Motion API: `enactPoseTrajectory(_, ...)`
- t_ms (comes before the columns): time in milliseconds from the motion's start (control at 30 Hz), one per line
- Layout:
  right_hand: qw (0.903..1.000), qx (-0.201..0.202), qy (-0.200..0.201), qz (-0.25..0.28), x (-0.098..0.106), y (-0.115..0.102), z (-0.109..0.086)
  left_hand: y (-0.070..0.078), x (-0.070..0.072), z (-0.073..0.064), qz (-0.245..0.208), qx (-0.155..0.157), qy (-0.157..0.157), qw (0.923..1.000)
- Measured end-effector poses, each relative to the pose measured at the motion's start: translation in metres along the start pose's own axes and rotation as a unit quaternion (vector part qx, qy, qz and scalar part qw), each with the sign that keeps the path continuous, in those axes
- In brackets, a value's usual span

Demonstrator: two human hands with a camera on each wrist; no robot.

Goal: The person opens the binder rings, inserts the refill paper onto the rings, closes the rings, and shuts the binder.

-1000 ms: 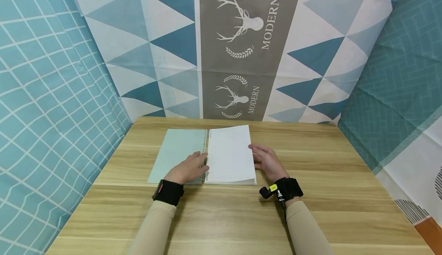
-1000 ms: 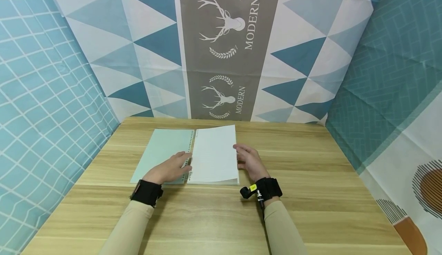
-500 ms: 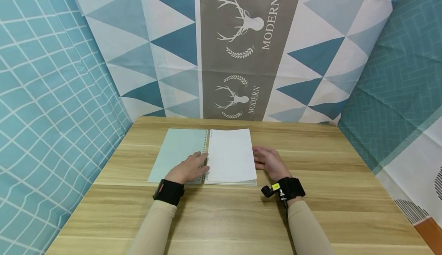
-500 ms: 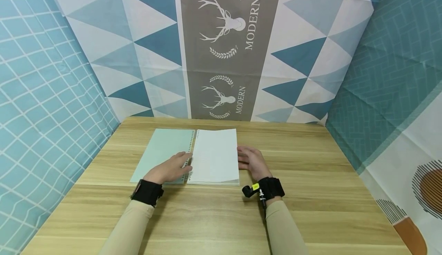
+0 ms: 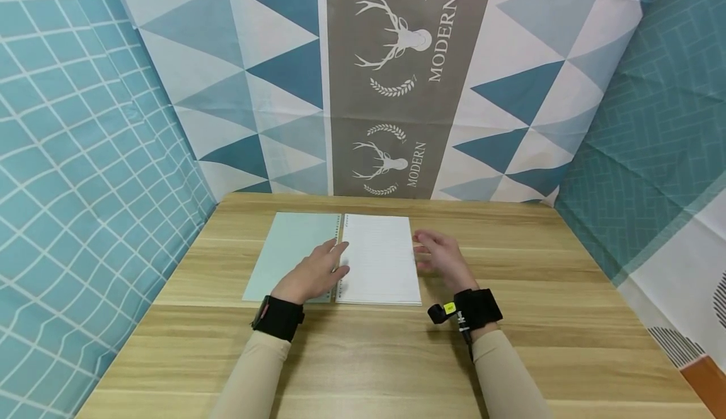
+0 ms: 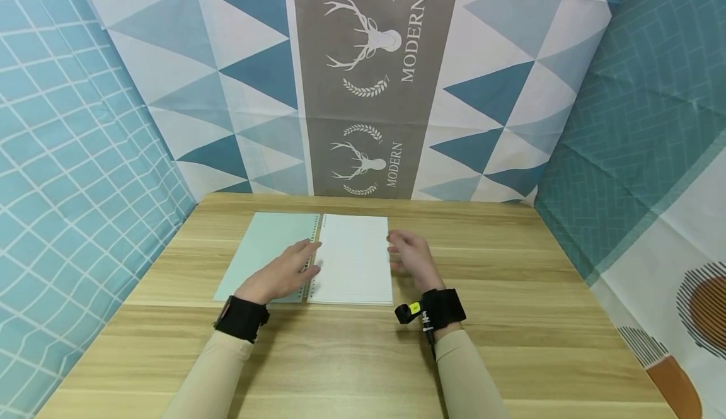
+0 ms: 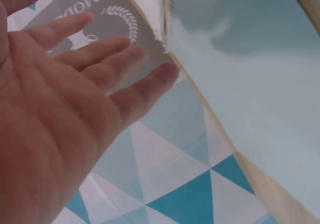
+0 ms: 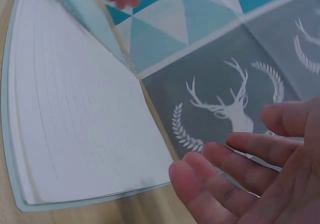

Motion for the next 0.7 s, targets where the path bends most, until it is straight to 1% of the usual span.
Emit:
enactPoseTrajectory(100, 0.9964, 0.029, 0.005, -0.080, -0.009, -0.014, -0.006, 0.007, 0.003, 0.000, 0.011, -0.023, 0.021, 0.9995)
enactPoseTrajectory(167, 0.9893, 0.057, 0.007, -0.134, -0.017, -0.022, -0.009, 0.012, 0.006, 0.000, 0.019, -0.035, 0.035, 0.9986)
enactPoseTrajectory(267, 0.9760, 0.098, 0.012, -0.194, -0.029, -0.033, -0.013, 0.020, 0.007, 0.000, 0.030, -0.046, 0.049, 0.9973)
enactPoseTrajectory(367, 0.9649, 0.130, -0.001, -0.228, -0.042, -0.039, -0.015, 0.025, 0.006, 0.000, 0.040, -0.055, 0.054, 0.9962)
enactPoseTrajectory(467, 0.9530, 0.148, -0.013, -0.264, -0.055, -0.041, -0.017, 0.027, 0.003, 0.001, 0.050, -0.058, 0.055, 0.9956)
enactPoseTrajectory(600, 0.9388, 0.159, -0.035, -0.304, -0.069, -0.043, -0.021, 0.026, 0.002, 0.000, 0.056, -0.055, 0.053, 0.9955)
enactPoseTrajectory(700, 0.9252, 0.174, -0.047, -0.334, -0.076, -0.046, -0.027, 0.026, 0.003, -0.002, 0.056, -0.051, 0.049, 0.9959)
Point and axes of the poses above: each hand's wrist, its own z-axis towards the middle knuckle, its own x-axis out of the back of the hand, y = z × x, the point moved 4 cm from there along z, towards the middle knuckle, and after that the axes turned 7 degrees about -z, right-handed, at the moved point
